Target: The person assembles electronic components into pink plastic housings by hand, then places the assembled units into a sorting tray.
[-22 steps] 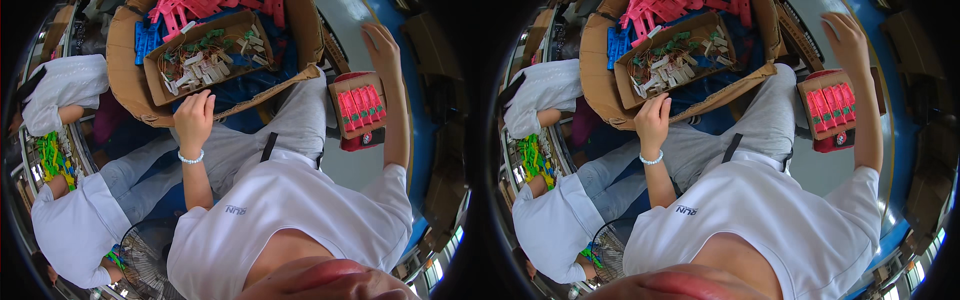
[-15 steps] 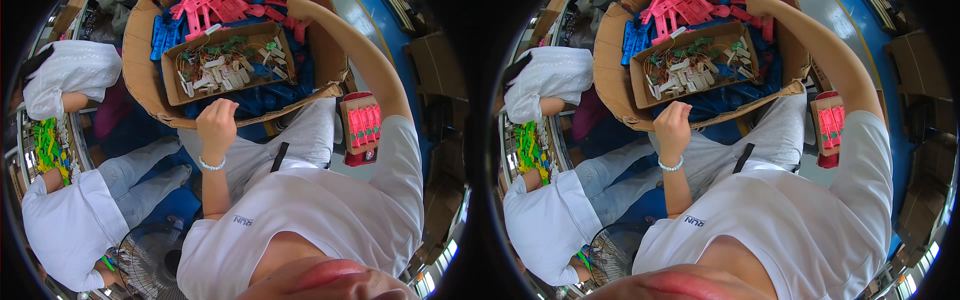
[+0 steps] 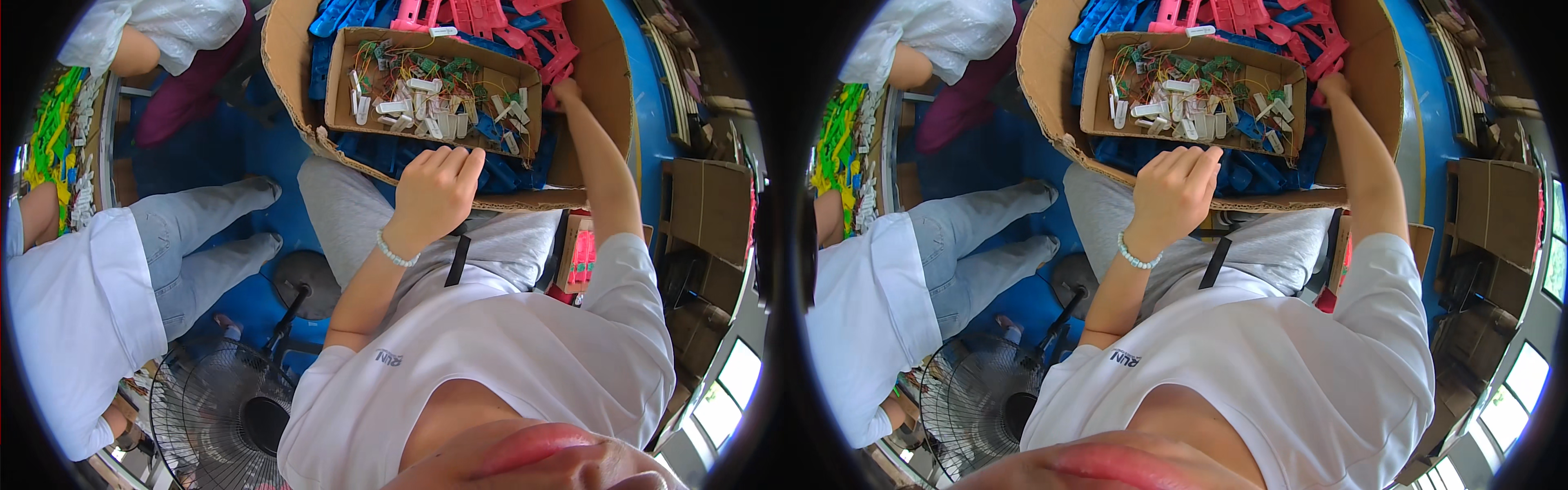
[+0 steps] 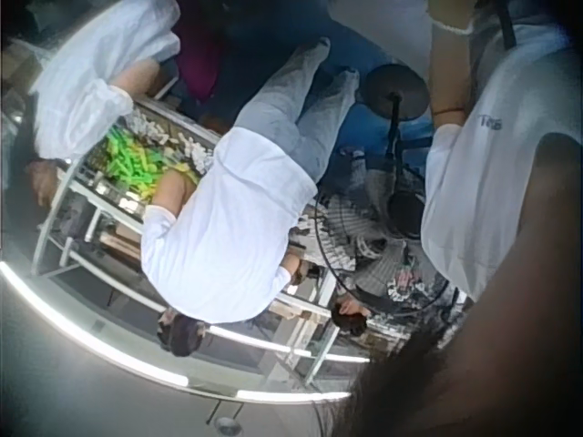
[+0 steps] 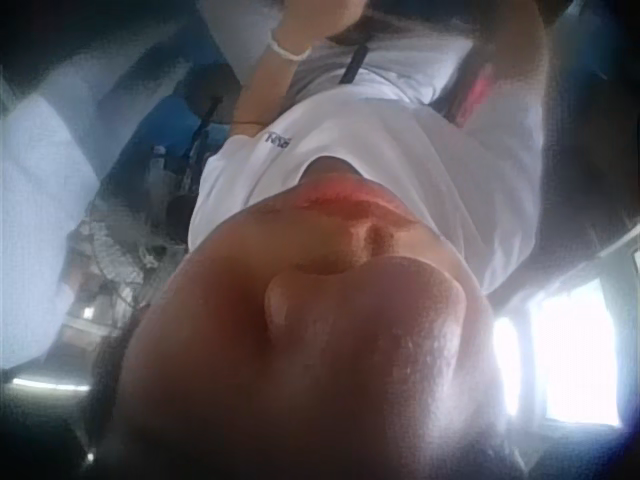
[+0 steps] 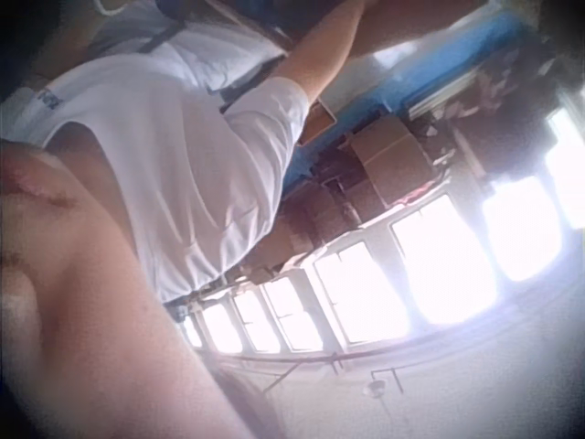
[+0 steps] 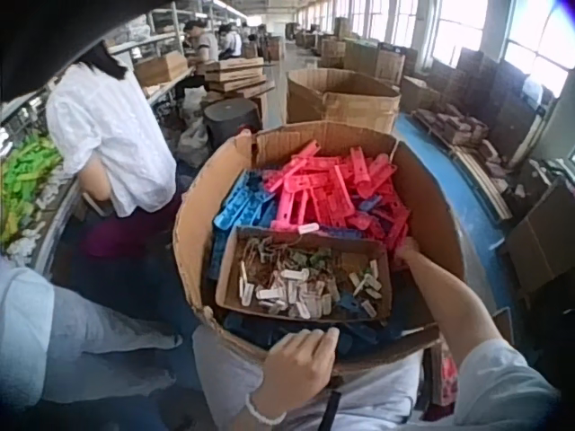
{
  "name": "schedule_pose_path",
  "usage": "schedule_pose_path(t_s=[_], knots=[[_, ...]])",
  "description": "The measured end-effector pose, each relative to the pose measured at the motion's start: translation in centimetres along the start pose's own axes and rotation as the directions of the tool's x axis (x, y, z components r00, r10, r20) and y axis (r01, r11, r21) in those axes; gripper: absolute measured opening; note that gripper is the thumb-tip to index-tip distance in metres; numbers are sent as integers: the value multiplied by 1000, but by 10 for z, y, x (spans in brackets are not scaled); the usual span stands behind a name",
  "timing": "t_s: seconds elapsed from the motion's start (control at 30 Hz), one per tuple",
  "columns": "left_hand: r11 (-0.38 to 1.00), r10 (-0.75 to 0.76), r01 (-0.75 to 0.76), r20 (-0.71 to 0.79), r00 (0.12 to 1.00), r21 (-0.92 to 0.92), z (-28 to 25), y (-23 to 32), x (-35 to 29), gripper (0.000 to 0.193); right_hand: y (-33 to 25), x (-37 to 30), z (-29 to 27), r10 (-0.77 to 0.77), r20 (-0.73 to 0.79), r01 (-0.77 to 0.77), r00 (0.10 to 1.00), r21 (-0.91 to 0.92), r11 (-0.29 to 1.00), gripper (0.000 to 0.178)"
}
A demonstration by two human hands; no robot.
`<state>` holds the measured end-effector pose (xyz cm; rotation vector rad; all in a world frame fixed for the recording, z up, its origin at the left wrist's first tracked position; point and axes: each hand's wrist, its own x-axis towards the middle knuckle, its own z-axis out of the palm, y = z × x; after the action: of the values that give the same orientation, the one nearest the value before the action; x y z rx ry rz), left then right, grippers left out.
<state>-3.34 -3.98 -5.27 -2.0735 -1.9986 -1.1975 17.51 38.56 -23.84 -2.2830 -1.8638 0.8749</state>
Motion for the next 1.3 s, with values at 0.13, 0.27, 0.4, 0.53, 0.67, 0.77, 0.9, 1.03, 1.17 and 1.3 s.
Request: schedule_pose_path(t_s=[0.13, 0.27, 0.4, 0.53, 0.67, 0.77, 0.9, 1.03, 1.17, 1.3], knots=[[985, -114, 109, -26, 993, -131, -6, -6, -2, 26, -97, -102, -80, -472, 170, 409, 865, -785, 465, 27], [968, -56, 5, -195, 979, -252, -2, 2, 31, 47, -116, -210, -194, -814, 323, 635, 482, -769, 71, 19], [997, -67, 51, -292, 954, -63, -19, 10, 50, 57, -150, -320, -180, -911, 408, 965, 66, -259, -46, 26], [808, -244, 293, 161, 956, -512, -37, 0, 43, 56, -186, -365, -163, -902, 383, 974, -201, -18, -225, 28], [668, -290, 287, 115, 950, -686, -65, -13, 17, 53, -218, -350, -154, -922, 280, 910, -269, 388, -147, 31], [153, -473, 308, 204, 857, -939, -96, -20, -30, 46, -238, -308, -66, -993, 88, 958, 84, 265, 105, 9], [131, -617, 84, -15, 787, -988, -104, -29, -66, 45, -236, -214, 76, -958, 256, 958, -129, -219, -187, 27], [129, -727, 62, -52, 685, -990, -106, -32, -88, 48, -242, -203, 136, -924, 369, 919, -99, -323, -227, 31], [114, -768, 91, -30, 640, -989, -106, -37, -98, 46, -238, -199, 148, -953, 277, 962, -119, -205, -180, 29], [97, -780, 92, -18, 626, -991, -104, -44, -91, 45, -235, -199, 137, -974, 143, 969, -175, -148, -196, 17]])
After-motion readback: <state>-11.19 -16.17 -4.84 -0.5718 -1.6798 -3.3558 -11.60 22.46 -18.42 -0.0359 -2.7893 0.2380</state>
